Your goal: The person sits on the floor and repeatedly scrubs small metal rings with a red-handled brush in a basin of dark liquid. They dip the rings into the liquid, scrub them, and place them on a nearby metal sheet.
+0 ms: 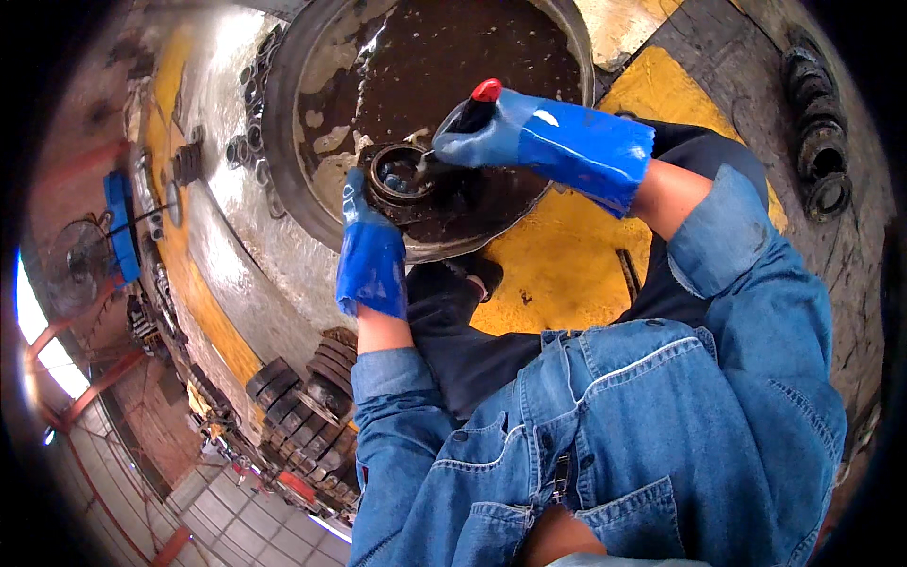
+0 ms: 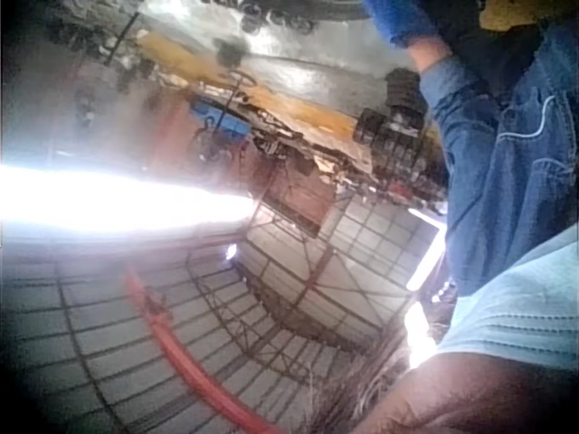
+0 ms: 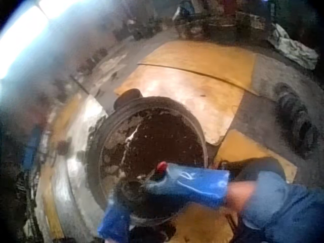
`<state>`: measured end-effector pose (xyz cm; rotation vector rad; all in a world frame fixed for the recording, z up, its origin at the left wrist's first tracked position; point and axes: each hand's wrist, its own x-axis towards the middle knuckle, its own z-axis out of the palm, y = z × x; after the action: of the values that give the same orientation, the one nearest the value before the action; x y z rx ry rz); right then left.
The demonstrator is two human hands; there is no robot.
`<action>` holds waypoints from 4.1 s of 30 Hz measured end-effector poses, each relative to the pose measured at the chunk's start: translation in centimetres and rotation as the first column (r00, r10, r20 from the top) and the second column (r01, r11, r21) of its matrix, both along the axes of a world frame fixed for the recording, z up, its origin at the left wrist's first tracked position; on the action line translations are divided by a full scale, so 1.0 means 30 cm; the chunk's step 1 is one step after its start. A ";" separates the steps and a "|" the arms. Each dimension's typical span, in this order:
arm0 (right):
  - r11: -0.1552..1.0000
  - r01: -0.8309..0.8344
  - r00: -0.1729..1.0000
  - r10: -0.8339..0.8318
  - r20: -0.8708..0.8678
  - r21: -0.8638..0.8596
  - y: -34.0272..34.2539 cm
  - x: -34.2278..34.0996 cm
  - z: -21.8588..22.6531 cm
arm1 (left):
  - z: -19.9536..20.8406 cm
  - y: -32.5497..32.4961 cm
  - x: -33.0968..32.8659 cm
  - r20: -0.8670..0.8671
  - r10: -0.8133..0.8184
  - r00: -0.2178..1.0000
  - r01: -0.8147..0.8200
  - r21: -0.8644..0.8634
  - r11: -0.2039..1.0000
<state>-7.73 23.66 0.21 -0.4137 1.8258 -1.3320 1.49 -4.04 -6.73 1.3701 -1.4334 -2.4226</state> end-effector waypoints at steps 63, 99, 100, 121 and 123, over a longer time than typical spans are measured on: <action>0.797 0.385 0.550 0.206 -0.810 0.464 0.096 0.103 -0.239 | 0.190 0.038 0.206 -0.201 -0.108 0.974 0.116 0.031 0.993; 0.746 0.341 0.651 0.251 -0.716 0.572 0.095 0.096 -0.214 | 0.173 0.024 0.259 -0.153 -0.136 0.979 0.141 0.018 0.990; 0.743 0.337 0.662 0.250 -0.707 0.579 0.091 0.095 -0.206 | 0.174 0.024 0.259 -0.153 -0.133 0.979 0.137 0.018 0.990; 0.715 0.316 0.696 0.271 -0.665 0.623 0.084 0.104 -0.159 | 0.171 0.015 0.309 -0.131 -0.130 0.983 0.135 0.029 0.990; 0.714 0.319 0.699 0.267 -0.664 0.623 0.083 0.102 -0.163 | 0.170 0.013 0.316 -0.129 -0.131 0.983 0.136 0.031 0.990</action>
<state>-4.67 26.16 -4.69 -0.5194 2.8408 -0.3321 10.96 -3.64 -1.62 1.1380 -1.4990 -2.5802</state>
